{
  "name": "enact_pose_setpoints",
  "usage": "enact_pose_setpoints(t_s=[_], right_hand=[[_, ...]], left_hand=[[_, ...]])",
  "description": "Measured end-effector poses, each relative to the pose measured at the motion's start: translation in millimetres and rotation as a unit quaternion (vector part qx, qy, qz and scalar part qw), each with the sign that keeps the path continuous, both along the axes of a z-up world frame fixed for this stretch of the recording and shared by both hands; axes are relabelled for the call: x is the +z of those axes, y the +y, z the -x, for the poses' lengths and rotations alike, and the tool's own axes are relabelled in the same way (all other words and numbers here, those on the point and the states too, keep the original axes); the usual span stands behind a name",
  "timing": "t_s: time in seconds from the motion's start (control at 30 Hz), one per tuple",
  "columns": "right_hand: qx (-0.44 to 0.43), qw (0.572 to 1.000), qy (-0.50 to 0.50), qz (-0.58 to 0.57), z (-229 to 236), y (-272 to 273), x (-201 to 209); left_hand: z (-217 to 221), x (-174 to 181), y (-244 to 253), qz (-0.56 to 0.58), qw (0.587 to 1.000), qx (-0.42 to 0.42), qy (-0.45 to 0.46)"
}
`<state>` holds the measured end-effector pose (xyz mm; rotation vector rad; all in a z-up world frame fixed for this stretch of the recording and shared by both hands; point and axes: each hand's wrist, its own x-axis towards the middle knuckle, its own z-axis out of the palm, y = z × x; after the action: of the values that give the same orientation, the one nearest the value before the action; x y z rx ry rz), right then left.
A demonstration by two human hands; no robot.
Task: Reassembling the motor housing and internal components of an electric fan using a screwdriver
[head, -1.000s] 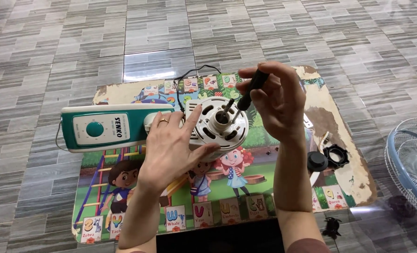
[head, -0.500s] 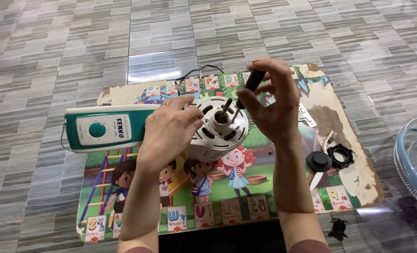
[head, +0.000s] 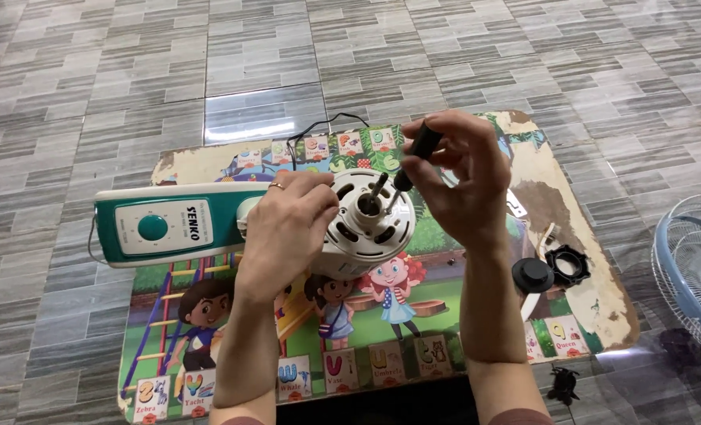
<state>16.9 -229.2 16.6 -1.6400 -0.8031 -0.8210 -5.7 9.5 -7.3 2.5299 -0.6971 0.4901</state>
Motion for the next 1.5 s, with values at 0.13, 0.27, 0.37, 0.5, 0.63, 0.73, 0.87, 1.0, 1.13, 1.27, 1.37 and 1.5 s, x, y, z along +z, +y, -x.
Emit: enact_pose_setpoints(t_s=[0.13,0.27,0.37,0.5,0.63,0.73,0.87,1.0,1.13,1.27,1.37,1.5], right_hand=[[0.086,0.995,0.044,-0.026,3.0,-0.5,-1.5],[0.157,0.984,0.083,-0.026,1.1,-4.5,-2.5],[0.188,0.976,0.102,-0.042,-0.5,-6.8,-4.0],[0.203,0.972,0.086,-0.076,-7.4,-8.7,-10.9],[0.183,0.975,0.068,-0.108,1.7,-11.2,-5.1],[0.161,0.978,0.061,-0.117,16.8,-12.4,4.6],[0.011,0.997,0.083,0.0,15.3,-26.5,0.8],[-0.032,0.948,0.2,0.244,15.8,-23.4,7.5],[-0.018,0.935,0.238,0.263,6.5,-27.6,4.2],[-0.119,0.98,0.129,0.092,3.3,-38.6,-12.5],[-0.169,0.985,0.02,-0.011,9.6,-33.3,-8.6],[-0.171,0.98,-0.012,-0.099,8.3,-16.2,-12.5]], left_hand=[[0.3,0.0,1.1,0.008,1.0,-0.002,0.022],[-0.5,-1.4,1.8,0.013,1.0,-0.01,0.019],[0.5,0.6,2.0,0.011,1.0,-0.006,0.015],[0.0,-5.1,4.0,0.004,1.0,-0.007,0.016],[-0.6,-4.7,4.1,0.002,1.0,-0.011,0.014],[1.4,1.2,1.4,0.014,1.0,-0.02,0.014],[-1.6,-5.8,4.3,0.009,1.0,-0.008,0.027],[-2.0,-7.7,6.4,0.002,1.0,-0.008,0.026],[-3.7,-12.4,6.7,0.005,1.0,-0.005,0.021],[-2.8,-8.2,5.7,0.005,1.0,-0.006,0.025],[-0.6,-3.3,3.5,0.004,1.0,-0.007,0.03],[1.1,-4.7,2.8,-0.005,1.0,-0.002,0.019]])
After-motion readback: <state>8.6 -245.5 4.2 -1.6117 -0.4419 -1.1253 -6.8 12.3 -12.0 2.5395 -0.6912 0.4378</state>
